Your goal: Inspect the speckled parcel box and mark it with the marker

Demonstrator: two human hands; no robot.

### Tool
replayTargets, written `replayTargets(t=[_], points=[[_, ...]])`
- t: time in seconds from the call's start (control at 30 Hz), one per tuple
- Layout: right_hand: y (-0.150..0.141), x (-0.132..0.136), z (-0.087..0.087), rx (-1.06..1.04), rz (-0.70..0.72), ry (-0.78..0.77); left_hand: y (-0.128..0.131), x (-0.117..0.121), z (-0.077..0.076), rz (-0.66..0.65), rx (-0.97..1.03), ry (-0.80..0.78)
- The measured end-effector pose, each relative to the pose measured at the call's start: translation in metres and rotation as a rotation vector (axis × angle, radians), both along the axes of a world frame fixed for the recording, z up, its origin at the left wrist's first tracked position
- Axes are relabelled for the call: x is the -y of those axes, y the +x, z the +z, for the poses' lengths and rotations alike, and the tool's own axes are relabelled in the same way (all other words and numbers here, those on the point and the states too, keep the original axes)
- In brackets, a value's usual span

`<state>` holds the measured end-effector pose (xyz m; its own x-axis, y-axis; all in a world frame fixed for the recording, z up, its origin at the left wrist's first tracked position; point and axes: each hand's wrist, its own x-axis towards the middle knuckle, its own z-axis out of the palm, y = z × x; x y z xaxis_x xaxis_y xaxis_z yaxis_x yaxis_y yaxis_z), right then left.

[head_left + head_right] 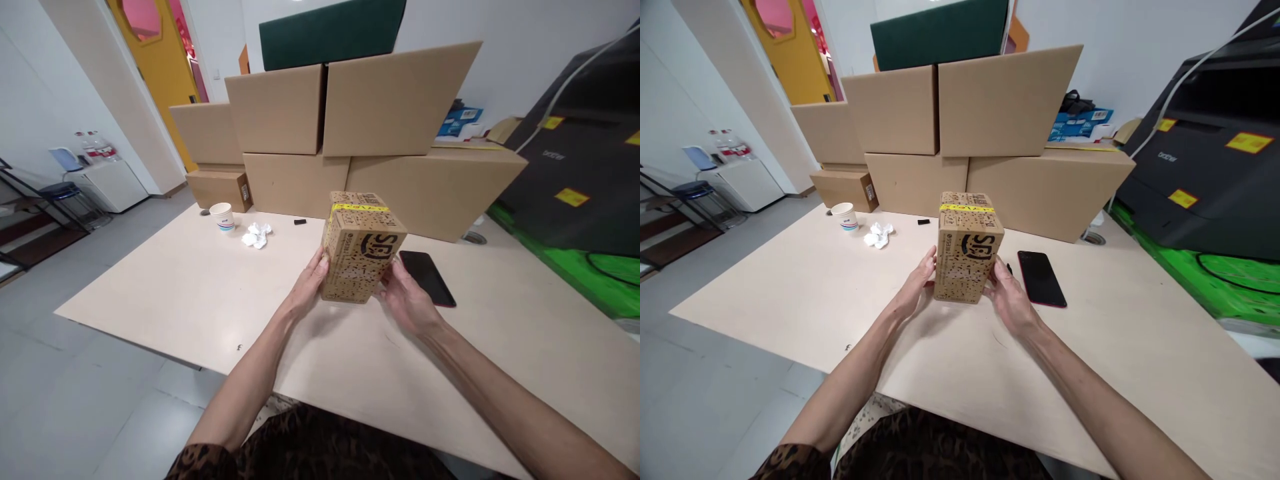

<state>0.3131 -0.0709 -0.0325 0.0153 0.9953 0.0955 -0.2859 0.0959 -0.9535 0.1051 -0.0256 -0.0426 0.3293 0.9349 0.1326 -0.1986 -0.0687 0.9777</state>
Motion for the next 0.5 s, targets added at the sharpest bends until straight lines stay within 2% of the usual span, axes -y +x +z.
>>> replayTargets(t=[0.07,0.13,0.37,0.5], points=[[0.005,0.005,0.005,-0.036,-0.027,-0.021,-0.005,0.0,0.005,0.01,-0.032,-0.068],[0.009,0.008,0.008,-0.098,-0.056,-0.044,-0.009,0.0,0.01,0.024,-0.023,-0.071],[0.018,0.014,0.004,-0.144,-0.028,-0.005,-0.01,0.006,0.018,-0.087,0.028,0.045],[0.02,0.017,0.001,-0.139,-0.028,0.037,-0.01,0.012,0.019,-0.05,-0.074,0.149]])
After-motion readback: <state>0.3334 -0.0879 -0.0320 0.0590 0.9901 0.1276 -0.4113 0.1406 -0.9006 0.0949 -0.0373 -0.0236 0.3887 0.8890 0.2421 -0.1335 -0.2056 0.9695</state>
